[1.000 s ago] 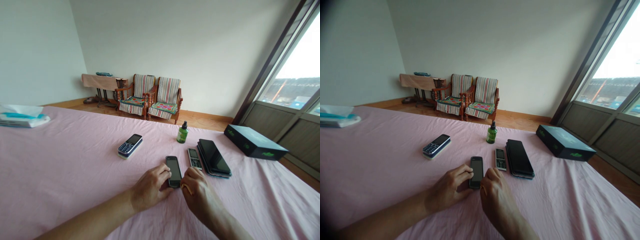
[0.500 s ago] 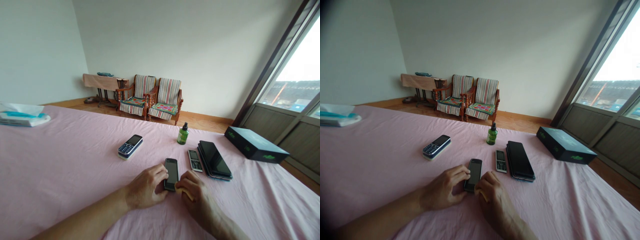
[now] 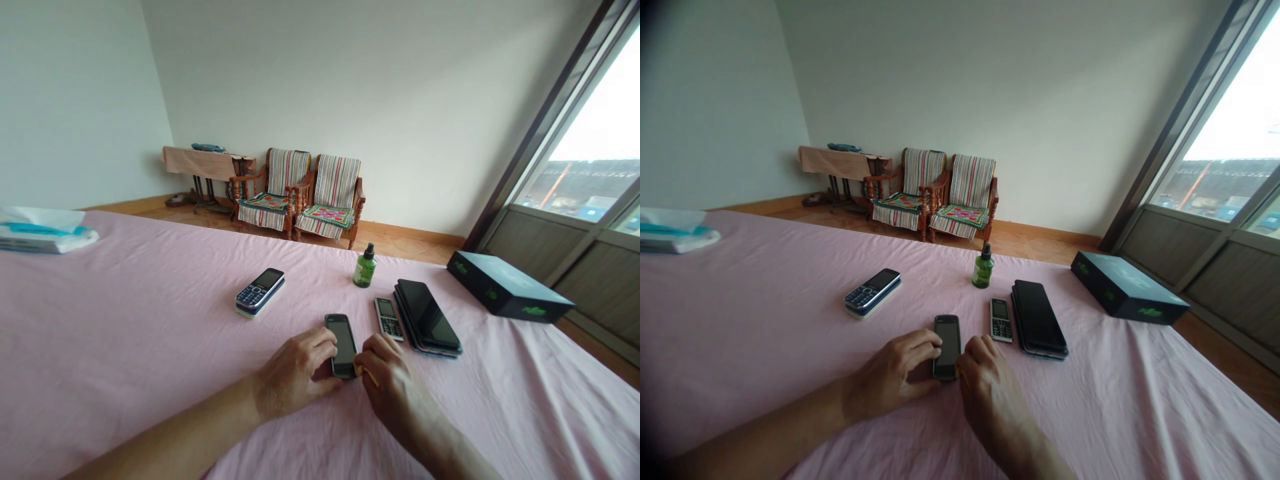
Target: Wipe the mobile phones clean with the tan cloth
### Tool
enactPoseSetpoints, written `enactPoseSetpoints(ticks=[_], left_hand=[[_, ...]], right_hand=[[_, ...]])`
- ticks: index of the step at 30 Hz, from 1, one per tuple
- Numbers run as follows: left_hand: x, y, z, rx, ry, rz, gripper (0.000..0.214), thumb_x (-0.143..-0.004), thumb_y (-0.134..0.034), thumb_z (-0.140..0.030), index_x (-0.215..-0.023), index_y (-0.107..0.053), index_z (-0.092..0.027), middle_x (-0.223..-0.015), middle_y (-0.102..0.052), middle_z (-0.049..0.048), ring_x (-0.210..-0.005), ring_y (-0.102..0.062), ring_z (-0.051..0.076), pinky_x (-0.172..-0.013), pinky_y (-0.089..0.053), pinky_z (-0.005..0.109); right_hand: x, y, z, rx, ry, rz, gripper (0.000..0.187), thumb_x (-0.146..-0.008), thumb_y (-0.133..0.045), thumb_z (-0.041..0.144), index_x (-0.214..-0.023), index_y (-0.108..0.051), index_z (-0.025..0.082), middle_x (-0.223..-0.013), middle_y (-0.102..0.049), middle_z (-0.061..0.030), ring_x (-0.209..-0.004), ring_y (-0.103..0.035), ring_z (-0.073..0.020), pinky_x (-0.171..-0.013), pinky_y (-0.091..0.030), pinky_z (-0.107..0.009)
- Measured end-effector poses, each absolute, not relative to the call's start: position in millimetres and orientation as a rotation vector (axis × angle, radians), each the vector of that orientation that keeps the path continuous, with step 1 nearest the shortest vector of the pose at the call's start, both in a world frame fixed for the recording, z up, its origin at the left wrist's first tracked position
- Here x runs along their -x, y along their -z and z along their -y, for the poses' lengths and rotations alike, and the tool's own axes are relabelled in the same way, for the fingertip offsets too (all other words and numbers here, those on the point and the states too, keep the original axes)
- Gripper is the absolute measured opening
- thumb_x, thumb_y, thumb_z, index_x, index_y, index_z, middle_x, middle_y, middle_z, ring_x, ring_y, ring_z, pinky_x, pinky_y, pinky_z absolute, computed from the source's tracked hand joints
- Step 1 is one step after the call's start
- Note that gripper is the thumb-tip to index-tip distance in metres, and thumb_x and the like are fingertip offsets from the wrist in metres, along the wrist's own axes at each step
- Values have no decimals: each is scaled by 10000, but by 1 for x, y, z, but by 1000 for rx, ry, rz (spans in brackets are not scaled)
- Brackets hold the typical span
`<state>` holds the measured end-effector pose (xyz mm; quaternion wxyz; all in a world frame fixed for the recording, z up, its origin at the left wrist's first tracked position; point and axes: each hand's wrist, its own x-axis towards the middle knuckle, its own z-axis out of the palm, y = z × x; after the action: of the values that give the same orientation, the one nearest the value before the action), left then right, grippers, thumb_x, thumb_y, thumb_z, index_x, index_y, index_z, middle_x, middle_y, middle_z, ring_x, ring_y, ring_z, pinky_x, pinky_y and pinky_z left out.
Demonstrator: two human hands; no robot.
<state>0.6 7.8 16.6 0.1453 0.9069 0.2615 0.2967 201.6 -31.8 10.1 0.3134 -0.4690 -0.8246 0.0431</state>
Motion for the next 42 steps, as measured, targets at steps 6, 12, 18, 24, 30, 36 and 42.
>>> enactPoseSetpoints(ticks=[6,12,18,24,30,36,42], left_hand=[[-1,-21,-7,-2578,-800,-766,152,-786,-687,-165,-916,-608,-161,-1014,-614,62,-926,-591,205,-837,-488,297],[-1,-22,-8,-2562,-766,-757,175,-769,-702,-162,-921,-614,-164,-1045,-616,61,-948,-587,210,-852,-482,302],[0,-19,-10,-2580,-774,-764,173,-736,-697,-127,-884,-612,-158,-996,-627,61,-935,-593,219,-831,-494,306],[2,-16,-11,-2572,-822,-767,182,-744,-677,-143,-909,-609,-174,-999,-616,57,-939,-599,220,-839,-504,315],[2,-19,-10,-2560,-769,-758,183,-747,-670,-118,-912,-611,-171,-999,-621,55,-948,-594,218,-850,-495,306],[2,-22,-9,-2546,-781,-749,204,-753,-670,-107,-932,-609,-182,-977,-621,38,-932,-589,204,-829,-492,290],[1,-18,-9,-2556,-815,-724,173,-773,-660,-130,-932,-612,-178,-968,-626,46,-924,-593,208,-828,-495,293]], right_hand=[[-201,-20,22,1269,1,2295,249,-856,-498,-6,-686,-578,158,-781,-533,-40,-762,-468,-177,-653,-380,-291],[-204,-24,-2,1196,91,2399,234,-885,-504,45,-700,-582,164,-783,-527,-34,-747,-459,-166,-660,-381,-281],[-208,-26,-34,1141,85,2403,269,-874,-492,24,-673,-604,164,-781,-546,-35,-754,-464,-159,-673,-378,-267],[-209,-29,-51,1102,31,2396,280,-826,-491,-34,-660,-609,158,-773,-550,-27,-762,-474,-149,-686,-382,-251],[-210,-33,-40,1065,-43,2403,298,-815,-479,-53,-644,-603,159,-774,-555,-25,-747,-476,-142,-679,-391,-248],[-209,-36,-16,1041,-113,2409,303,-847,-465,-31,-659,-598,166,-787,-558,-23,-739,-488,-137,-665,-405,-243],[-207,-34,14,1053,-253,2390,293,-894,-470,28,-677,-596,178,-816,-565,-24,-768,-511,-140,-667,-415,-241]])
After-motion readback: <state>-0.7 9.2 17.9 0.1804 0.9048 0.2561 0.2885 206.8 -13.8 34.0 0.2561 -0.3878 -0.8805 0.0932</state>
